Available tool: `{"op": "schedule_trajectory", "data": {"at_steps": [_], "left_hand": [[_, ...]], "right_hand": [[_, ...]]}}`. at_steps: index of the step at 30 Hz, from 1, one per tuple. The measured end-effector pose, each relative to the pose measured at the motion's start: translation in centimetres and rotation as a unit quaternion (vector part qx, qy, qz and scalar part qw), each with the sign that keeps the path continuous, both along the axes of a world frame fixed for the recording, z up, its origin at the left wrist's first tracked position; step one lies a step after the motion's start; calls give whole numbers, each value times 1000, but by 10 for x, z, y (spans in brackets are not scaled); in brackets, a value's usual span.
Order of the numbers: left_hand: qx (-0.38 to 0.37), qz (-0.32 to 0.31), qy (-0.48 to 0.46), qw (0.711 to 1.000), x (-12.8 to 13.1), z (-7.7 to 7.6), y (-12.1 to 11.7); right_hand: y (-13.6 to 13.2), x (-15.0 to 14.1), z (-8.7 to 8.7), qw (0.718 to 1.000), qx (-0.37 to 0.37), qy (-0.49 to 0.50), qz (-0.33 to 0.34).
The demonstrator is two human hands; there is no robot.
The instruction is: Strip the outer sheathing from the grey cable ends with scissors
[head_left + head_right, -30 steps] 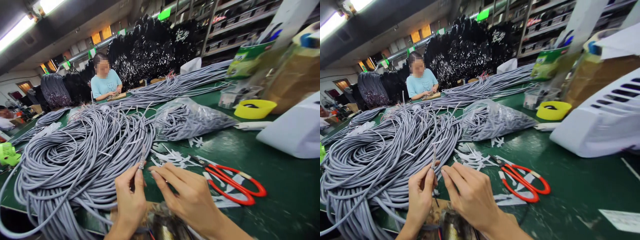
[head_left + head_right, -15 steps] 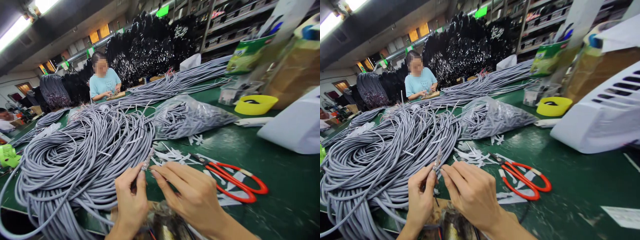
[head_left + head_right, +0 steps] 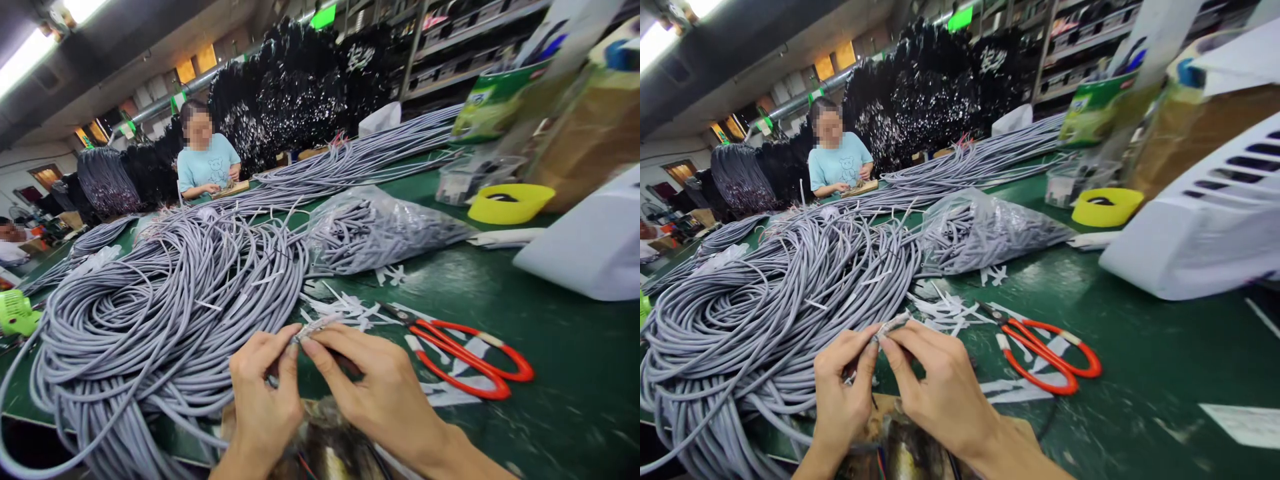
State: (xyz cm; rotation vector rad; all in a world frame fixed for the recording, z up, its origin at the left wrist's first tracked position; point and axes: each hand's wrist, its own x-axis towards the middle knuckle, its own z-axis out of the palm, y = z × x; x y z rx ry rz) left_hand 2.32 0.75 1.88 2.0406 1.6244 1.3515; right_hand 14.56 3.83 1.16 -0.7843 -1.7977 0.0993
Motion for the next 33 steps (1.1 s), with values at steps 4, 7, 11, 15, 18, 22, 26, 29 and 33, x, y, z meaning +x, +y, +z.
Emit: {"op": "schedule_trajectory", "data": {"at_steps": [4,7,11,15,18,22,26,29,33], "left_hand": [[-13,-5,-16,1000,2,3,-1],[-16,-18,-55,998,3,3,-1],[5,1,-20,1000,3,0,-2],[69,41,76,994,4,-2,-3],[60,38,70,995,3,-2,-3],[47,34,64,996,4,-4,-3],[83,61,137,985,6,-8,1],[28,87,140,986,2,-6,9],[-25,84,15,996,-6,-3,17]], "right_hand": [[-4,-1,-1,999,39,16,-21],[-3,-1,-3,993,113,-6,-40],[-2,-2,-5,996,84,-1,-26],[-6,-3,-4,999,24,28,-34],[-6,-2,-4,994,103,3,-33],[1,0,-4,991,134,-4,-18],[-1,-3,-3,995,83,38,-41],[-15,-7,-1,987,159,-3,7],[-17,-4,2,988,151,12,30]]}}
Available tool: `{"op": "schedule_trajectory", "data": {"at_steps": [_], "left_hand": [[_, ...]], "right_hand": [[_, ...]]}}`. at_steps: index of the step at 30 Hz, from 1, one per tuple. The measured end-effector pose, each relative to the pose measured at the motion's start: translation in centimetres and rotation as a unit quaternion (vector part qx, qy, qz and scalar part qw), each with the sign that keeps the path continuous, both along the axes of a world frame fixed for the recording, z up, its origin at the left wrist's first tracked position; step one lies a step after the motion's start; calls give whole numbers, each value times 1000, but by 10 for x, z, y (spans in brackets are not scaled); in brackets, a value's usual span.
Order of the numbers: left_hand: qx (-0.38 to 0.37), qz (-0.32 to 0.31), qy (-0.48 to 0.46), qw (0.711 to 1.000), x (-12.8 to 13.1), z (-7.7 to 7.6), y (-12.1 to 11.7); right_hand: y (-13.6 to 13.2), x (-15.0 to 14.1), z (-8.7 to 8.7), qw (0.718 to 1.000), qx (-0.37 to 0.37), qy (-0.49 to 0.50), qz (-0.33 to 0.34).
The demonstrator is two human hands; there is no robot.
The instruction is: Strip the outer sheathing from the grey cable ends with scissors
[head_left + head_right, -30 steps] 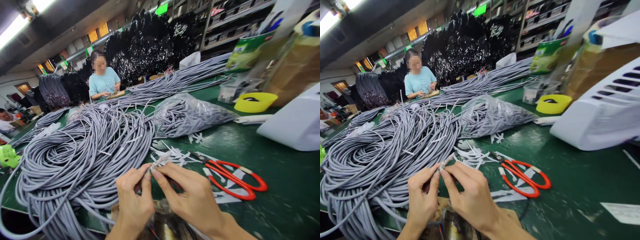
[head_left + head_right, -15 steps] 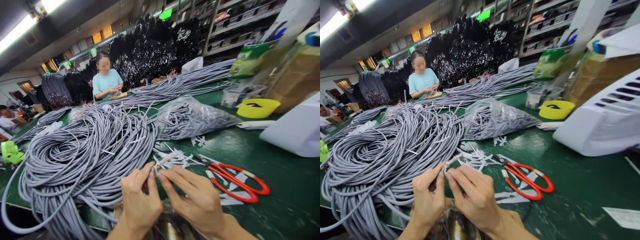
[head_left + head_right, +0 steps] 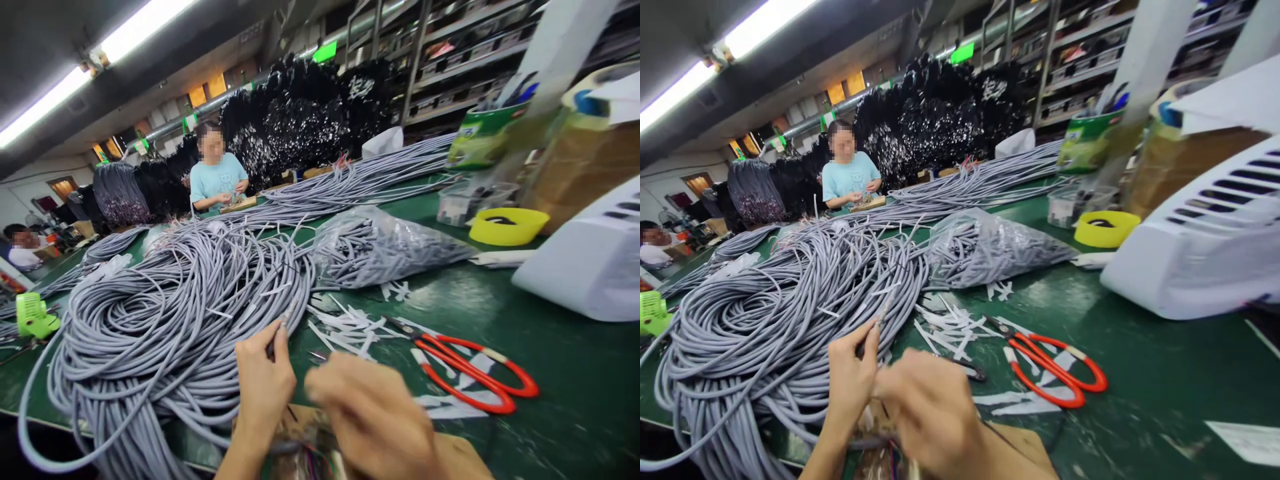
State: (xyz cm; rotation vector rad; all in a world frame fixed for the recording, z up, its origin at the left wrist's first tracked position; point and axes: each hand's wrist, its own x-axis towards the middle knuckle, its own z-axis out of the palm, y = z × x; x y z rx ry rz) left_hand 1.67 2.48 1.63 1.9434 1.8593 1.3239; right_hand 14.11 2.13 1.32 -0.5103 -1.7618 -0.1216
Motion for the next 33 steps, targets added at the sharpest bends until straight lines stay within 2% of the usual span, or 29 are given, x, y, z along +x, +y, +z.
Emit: {"op": "schedule_trajectory", "data": {"at_steps": [4,11,16,26,33], "left_hand": [[-19,-27,-122,992,-3,-3,-1],[-38,-52,-198,978,0,-4,-6],[-58,-66,-196,977,1,-3,-8],[-43,-55,-207,976,2,-2,-9],[-8,-84,-150,985,4,-1,-10]], "right_hand": [[19,7,-1,989,-117,36,-83],[20,-1,-7,987,-139,-17,-85],[20,-1,-7,986,-141,-19,-93],[19,2,-7,983,-160,-25,-85],[20,2,-5,980,-193,-6,-57]]}}
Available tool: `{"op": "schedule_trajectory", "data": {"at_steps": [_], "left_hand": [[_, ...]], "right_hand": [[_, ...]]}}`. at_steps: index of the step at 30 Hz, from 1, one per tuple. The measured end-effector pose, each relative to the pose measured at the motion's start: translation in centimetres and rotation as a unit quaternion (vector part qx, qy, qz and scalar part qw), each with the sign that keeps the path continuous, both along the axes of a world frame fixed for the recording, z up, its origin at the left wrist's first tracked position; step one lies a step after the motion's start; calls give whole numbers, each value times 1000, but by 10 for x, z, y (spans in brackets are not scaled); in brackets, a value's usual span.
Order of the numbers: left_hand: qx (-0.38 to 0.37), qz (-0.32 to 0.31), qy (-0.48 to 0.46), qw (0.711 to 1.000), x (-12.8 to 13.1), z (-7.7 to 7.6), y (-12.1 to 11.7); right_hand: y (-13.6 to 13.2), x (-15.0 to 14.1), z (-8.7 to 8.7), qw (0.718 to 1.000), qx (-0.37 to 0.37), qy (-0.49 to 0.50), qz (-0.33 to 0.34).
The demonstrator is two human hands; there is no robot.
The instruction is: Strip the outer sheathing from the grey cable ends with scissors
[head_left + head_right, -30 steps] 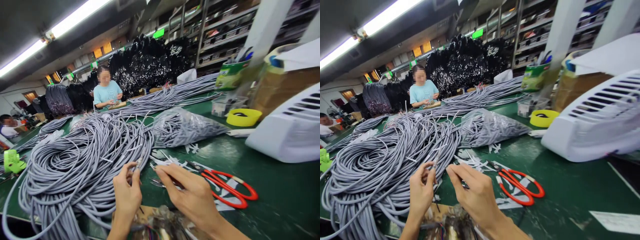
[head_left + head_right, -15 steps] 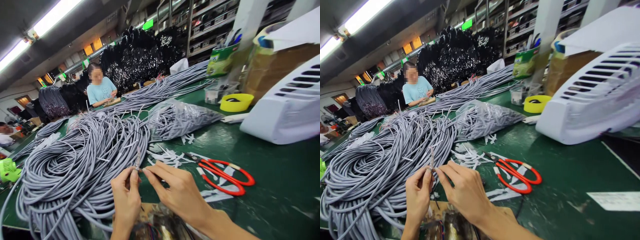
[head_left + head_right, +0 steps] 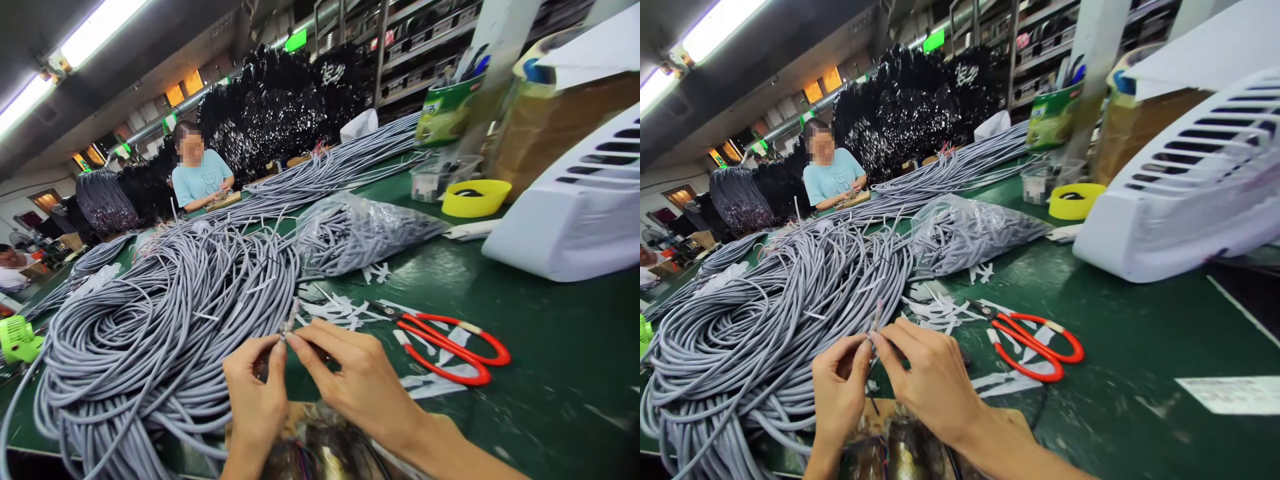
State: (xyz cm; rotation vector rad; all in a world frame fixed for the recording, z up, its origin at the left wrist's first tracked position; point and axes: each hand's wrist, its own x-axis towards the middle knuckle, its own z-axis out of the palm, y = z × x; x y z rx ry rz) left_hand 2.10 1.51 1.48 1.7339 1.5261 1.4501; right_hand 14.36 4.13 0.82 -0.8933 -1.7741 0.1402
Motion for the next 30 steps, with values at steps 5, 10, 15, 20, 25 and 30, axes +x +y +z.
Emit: {"op": "schedule_trajectory", "data": {"at_steps": [5,10,15,20,25,30], "left_hand": [[-1,22,-6,1000,0,-2,1],[-37,60,-70,995,0,-3,1],[-36,31,-43,998,0,-2,-1],[23,23,39,999,2,1,-3],[62,70,130,987,4,-1,-1],[-35,72,51,996,0,-3,7]], "right_hand": [[1,4,5,1000,-3,27,-5],[0,3,2,999,9,-27,-20],[-1,1,-1,999,2,-29,-15],[2,0,2,1000,-30,4,4],[-9,-2,1,999,39,3,-8],[-21,-2,2,984,168,-28,61]]}}
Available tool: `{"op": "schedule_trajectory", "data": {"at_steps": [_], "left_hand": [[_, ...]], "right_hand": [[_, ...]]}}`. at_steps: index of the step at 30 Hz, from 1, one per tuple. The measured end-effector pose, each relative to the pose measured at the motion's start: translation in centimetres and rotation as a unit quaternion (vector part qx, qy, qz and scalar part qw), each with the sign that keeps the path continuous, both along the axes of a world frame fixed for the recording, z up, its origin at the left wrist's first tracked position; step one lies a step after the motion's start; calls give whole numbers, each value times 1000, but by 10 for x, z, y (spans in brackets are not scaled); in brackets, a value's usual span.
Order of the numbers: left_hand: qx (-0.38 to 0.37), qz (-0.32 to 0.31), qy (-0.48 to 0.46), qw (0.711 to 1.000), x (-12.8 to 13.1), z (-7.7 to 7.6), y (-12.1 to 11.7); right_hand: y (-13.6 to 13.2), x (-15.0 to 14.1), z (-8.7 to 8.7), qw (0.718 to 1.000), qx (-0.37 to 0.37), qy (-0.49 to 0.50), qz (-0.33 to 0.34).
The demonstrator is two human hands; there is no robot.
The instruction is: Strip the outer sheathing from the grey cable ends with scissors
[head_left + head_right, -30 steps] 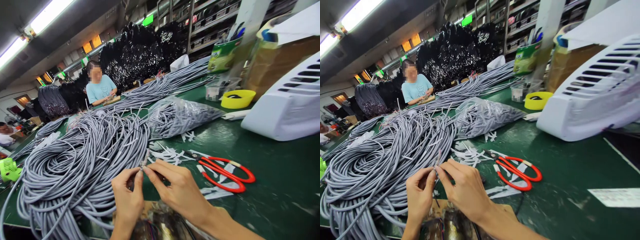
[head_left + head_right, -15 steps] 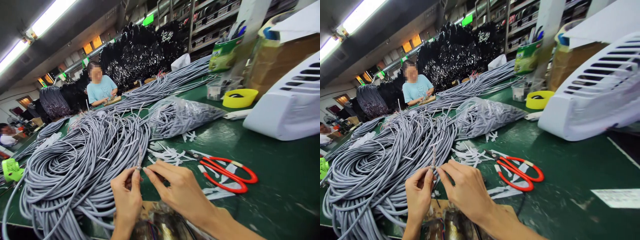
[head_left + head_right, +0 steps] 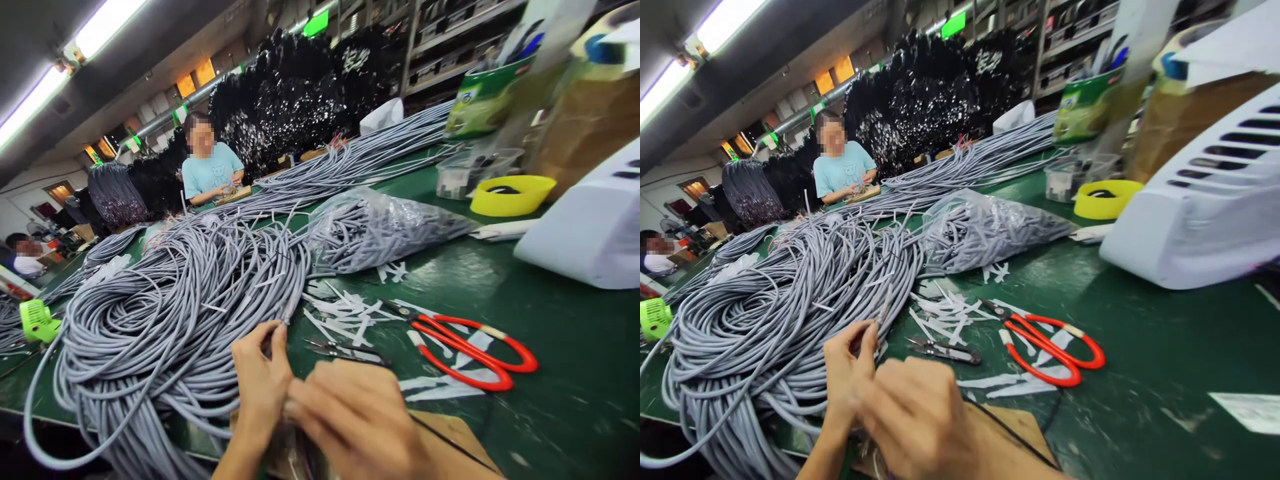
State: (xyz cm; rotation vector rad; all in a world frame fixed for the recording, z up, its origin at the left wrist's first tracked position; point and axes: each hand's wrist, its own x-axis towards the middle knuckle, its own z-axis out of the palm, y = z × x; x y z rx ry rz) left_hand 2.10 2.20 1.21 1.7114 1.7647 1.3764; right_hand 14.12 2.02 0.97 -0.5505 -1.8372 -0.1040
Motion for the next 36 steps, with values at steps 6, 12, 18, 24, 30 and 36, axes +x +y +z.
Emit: {"op": "schedule_trajectory", "data": {"at_steps": [6,12,18,24,30,36], "left_hand": [[-31,-68,-141,987,-4,7,-4],[-22,-86,-127,988,-5,5,-7],[14,-71,-38,997,-2,5,-9],[21,-28,12,999,0,2,-11],[34,-68,-62,995,0,3,-11],[-32,-87,-248,964,-2,3,-9]], "right_hand": [[21,4,-1,987,-82,-1,-141],[21,1,-4,988,-122,3,-98],[22,0,-2,980,-196,35,-30],[20,0,-5,996,-56,45,-58],[22,-2,-2,987,-143,72,-15],[21,-4,-3,994,-82,76,-12]]}}
